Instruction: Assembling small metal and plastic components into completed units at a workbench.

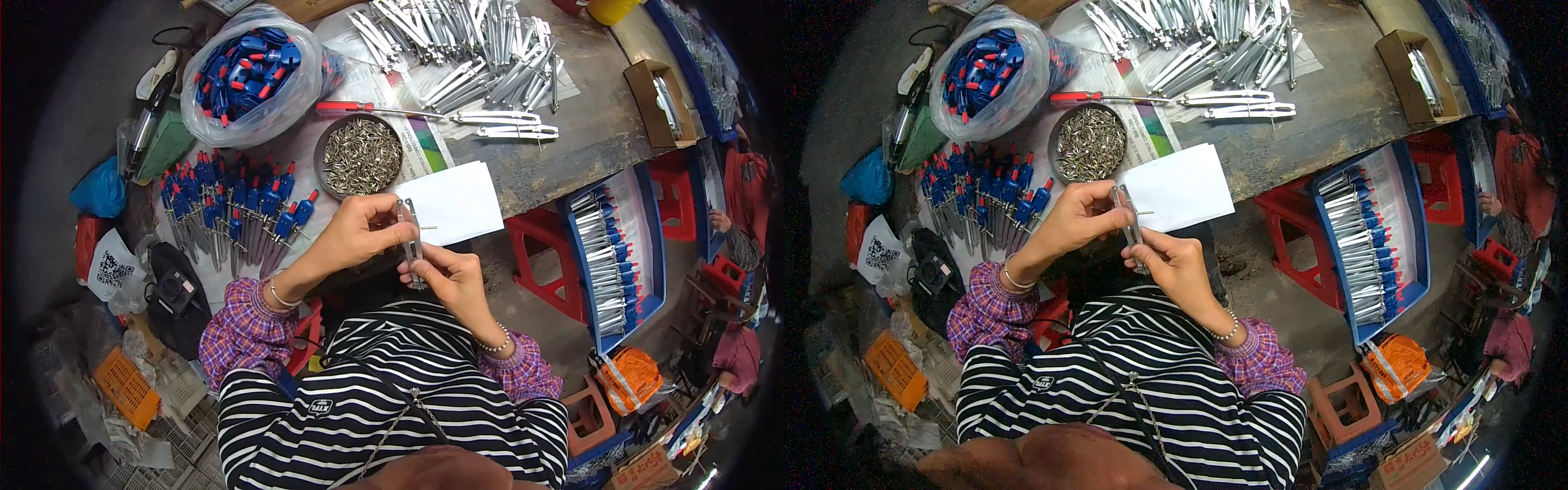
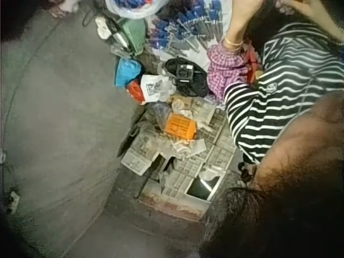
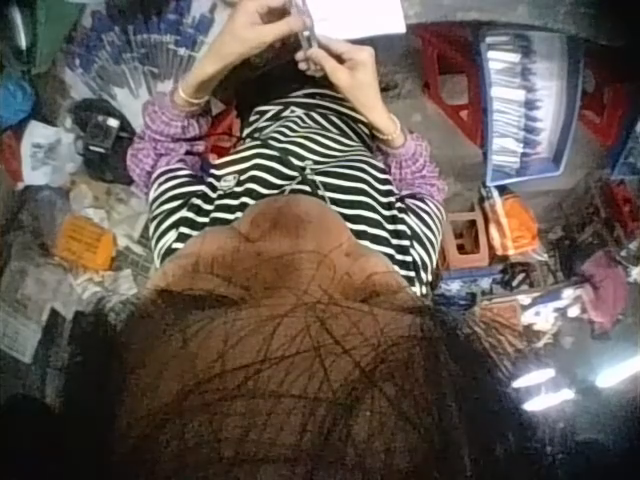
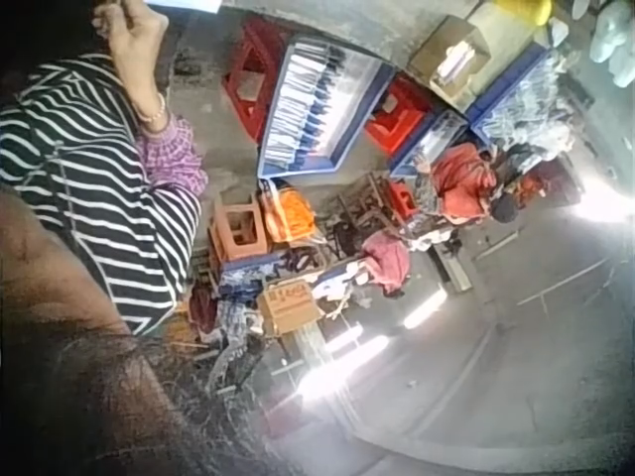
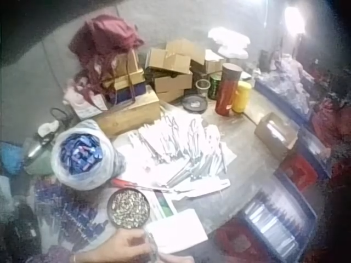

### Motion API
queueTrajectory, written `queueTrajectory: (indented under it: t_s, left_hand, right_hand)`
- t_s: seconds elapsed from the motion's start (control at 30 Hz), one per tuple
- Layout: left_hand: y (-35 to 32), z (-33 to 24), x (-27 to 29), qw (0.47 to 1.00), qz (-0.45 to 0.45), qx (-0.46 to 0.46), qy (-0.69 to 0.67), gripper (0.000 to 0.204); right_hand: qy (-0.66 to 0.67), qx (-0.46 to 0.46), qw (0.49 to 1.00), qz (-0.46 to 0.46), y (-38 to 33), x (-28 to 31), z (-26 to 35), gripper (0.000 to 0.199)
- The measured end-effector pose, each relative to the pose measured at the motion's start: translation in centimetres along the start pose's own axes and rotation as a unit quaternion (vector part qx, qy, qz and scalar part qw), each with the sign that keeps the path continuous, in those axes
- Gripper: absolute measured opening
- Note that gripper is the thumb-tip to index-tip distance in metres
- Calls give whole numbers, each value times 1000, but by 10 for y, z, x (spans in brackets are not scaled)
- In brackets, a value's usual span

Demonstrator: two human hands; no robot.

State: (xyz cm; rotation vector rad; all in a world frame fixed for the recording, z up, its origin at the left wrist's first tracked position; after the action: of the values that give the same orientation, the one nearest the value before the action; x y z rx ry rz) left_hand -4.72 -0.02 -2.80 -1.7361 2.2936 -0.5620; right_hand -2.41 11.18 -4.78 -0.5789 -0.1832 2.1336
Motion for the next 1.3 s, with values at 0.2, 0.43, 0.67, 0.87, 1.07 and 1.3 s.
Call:
queueTrajectory:
  t_s: [0.2, 0.43, 0.67, 0.87, 1.07, 1.3]
  left_hand:
    - [1, 4, 2, 1000, 1, -10, -4, 20]
    - [-1, 9, 1, 998, -10, -10, 56, 28]
    - [0, 14, 2, 998, 20, 32, 50, 21]
    - [1, 17, 0, 999, 4, 17, 35, 18]
    - [2, 9, 3, 1000, -22, -20, -2, 21]
    - [2, 7, 5, 998, -40, -52, -14, 25]
  right_hand:
    - [39, -24, 999, 0, 0, 0, -6, 27]
    - [96, -33, 995, -24, 2, 2, -9, 24]
    - [48, -22, 999, -9, 1, 1, -8, 28]
    - [31, -16, 999, -5, 2, -1, -7, 28]
    - [83, -1, 996, -33, 3, 2, -9, 21]
    - [111, -15, 993, -30, 4, 2, -11, 24]
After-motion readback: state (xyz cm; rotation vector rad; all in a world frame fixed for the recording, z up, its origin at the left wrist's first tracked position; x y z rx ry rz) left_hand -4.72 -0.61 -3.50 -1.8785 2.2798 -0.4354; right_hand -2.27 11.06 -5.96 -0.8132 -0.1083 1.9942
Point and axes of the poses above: each hand's wrist, its own y-axis towards the middle knuckle, its own x-axis out of the back of the hand, z = x × y, the point moved 10 cm from there along y, towards the middle knuckle, and after that the axes turned 8 degrees about y, right-handed, at the moved point
